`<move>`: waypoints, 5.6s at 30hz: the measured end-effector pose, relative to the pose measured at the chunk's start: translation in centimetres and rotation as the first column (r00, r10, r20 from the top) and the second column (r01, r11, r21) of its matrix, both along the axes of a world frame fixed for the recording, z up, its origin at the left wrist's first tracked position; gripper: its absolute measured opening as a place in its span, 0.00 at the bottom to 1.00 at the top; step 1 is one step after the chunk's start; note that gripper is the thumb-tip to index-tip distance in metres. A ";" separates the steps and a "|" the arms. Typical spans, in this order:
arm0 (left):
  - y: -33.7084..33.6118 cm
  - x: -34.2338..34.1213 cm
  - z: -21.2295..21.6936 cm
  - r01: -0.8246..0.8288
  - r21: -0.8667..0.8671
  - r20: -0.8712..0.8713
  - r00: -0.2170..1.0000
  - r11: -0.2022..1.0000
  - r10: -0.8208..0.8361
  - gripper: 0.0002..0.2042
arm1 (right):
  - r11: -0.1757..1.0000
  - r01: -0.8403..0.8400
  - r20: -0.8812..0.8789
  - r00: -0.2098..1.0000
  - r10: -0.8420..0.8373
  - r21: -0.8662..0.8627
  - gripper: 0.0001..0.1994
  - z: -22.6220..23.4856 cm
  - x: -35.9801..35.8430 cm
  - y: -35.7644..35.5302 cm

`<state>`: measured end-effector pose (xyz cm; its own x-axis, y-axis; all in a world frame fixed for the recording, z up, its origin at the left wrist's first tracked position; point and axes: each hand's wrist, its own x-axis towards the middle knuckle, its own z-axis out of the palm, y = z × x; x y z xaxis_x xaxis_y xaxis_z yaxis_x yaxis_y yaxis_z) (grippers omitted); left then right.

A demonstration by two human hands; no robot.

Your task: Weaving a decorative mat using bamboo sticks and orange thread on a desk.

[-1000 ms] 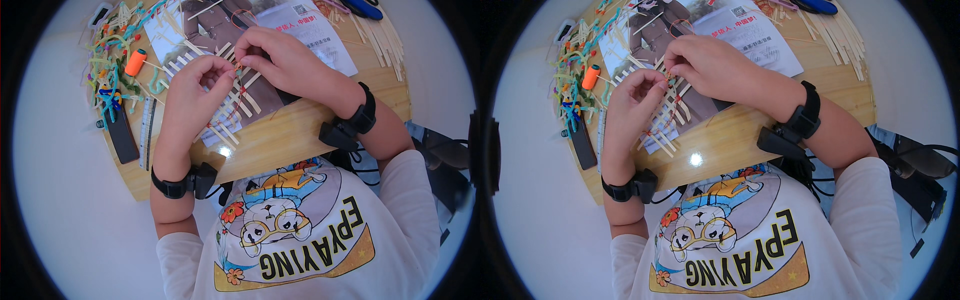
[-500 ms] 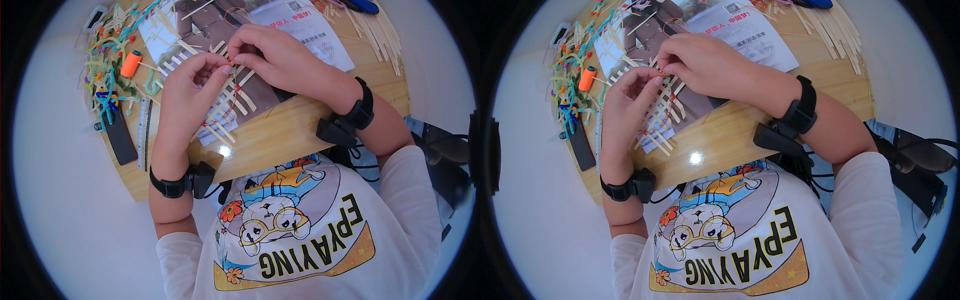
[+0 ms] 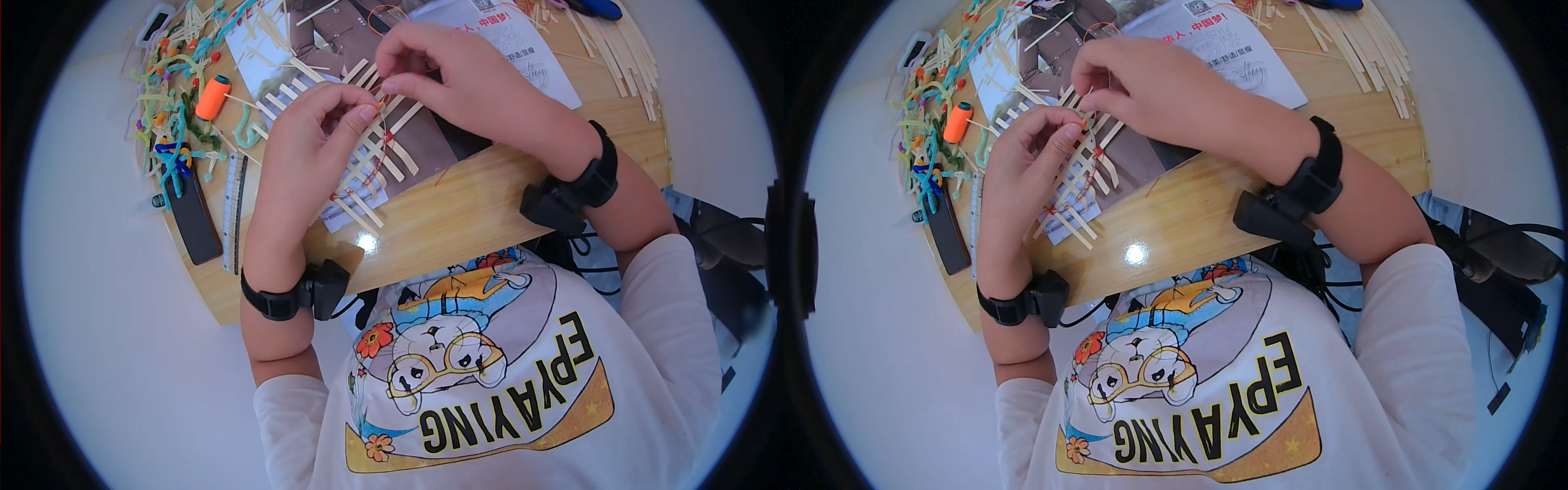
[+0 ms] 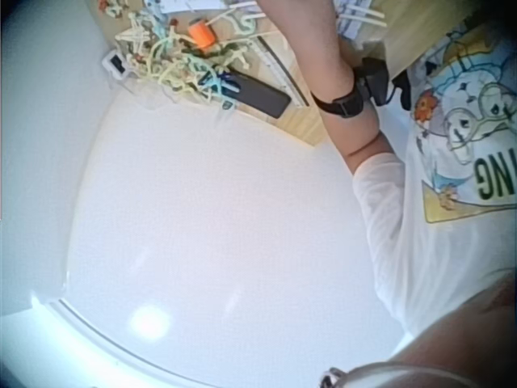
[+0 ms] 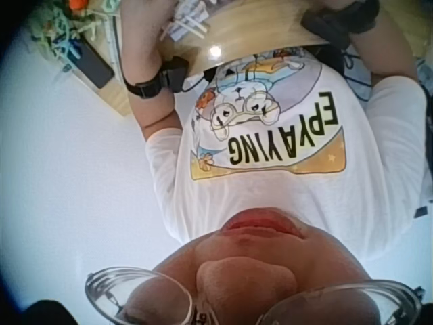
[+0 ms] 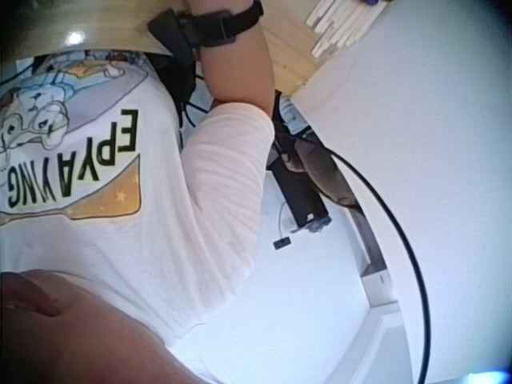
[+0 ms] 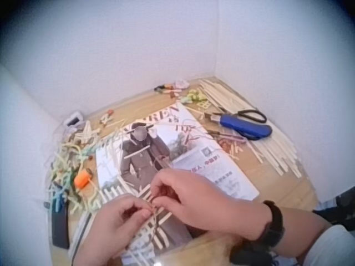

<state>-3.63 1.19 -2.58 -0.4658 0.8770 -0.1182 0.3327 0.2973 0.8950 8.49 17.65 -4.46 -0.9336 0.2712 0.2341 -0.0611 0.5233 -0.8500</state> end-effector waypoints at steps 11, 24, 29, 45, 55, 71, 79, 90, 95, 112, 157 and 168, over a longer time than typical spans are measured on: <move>0.0 -0.2 -0.4 0.003 0.007 0.010 1.000 1.000 -0.003 0.08 | 0.987 -0.074 0.113 0.992 0.058 0.142 0.09 0.6 0.7 0.0; 0.0 0.0 -0.1 -0.006 0.003 -0.040 0.999 1.000 0.006 0.08 | 0.990 -0.048 0.003 0.999 0.048 0.135 0.05 -0.1 0.4 -0.4; -0.3 -0.3 1.3 -0.006 -0.049 -0.324 0.946 0.999 -0.010 0.06 | 0.979 -0.038 0.023 0.999 0.035 0.200 0.06 0.4 0.5 -0.2; -0.8 -0.2 1.8 -0.093 -0.030 -0.435 0.898 0.995 0.071 0.05 | 0.952 -0.056 -0.002 0.998 0.059 0.302 0.04 0.1 0.6 -0.4; -1.1 -1.0 1.1 -0.101 -0.127 -0.524 0.852 0.987 0.020 0.06 | 0.940 -0.066 0.028 0.998 0.060 0.335 0.04 -0.1 0.5 0.0; -1.1 -0.8 0.8 -0.016 -0.063 -0.513 0.858 0.998 -0.019 0.04 | 0.972 -0.056 0.053 0.998 0.045 0.227 0.05 1.2 1.0 -0.1; -0.9 -1.2 1.3 0.003 -0.072 -0.495 0.868 0.997 -0.039 0.04 | 0.969 -0.056 0.054 0.998 0.045 0.241 0.04 1.4 0.5 0.0; -1.2 -0.9 1.1 0.001 -0.086 -0.485 0.873 0.996 -0.043 0.04 | 0.968 -0.063 0.062 0.997 0.049 0.242 0.04 1.4 0.9 -0.3; -1.2 -1.2 0.7 -0.023 -0.065 -0.504 0.864 0.998 -0.013 0.06 | 0.969 -0.079 0.073 0.995 0.063 0.235 0.05 1.3 0.8 -0.2; -0.4 -0.1 1.5 -0.188 0.063 -0.023 0.982 0.980 0.189 0.05 | 0.980 -0.036 0.060 0.998 0.025 0.195 0.05 1.1 0.6 0.1; -0.3 -0.4 0.4 -0.062 -0.064 -0.241 0.969 0.996 0.045 0.09 | 0.950 -0.082 0.011 0.996 0.083 0.301 0.06 0.5 0.2 -0.5; -0.4 0.4 1.0 -0.028 -0.132 -0.349 0.937 0.991 -0.020 0.07 | 0.944 -0.054 0.011 0.999 0.053 0.326 0.06 0.7 0.1 -1.7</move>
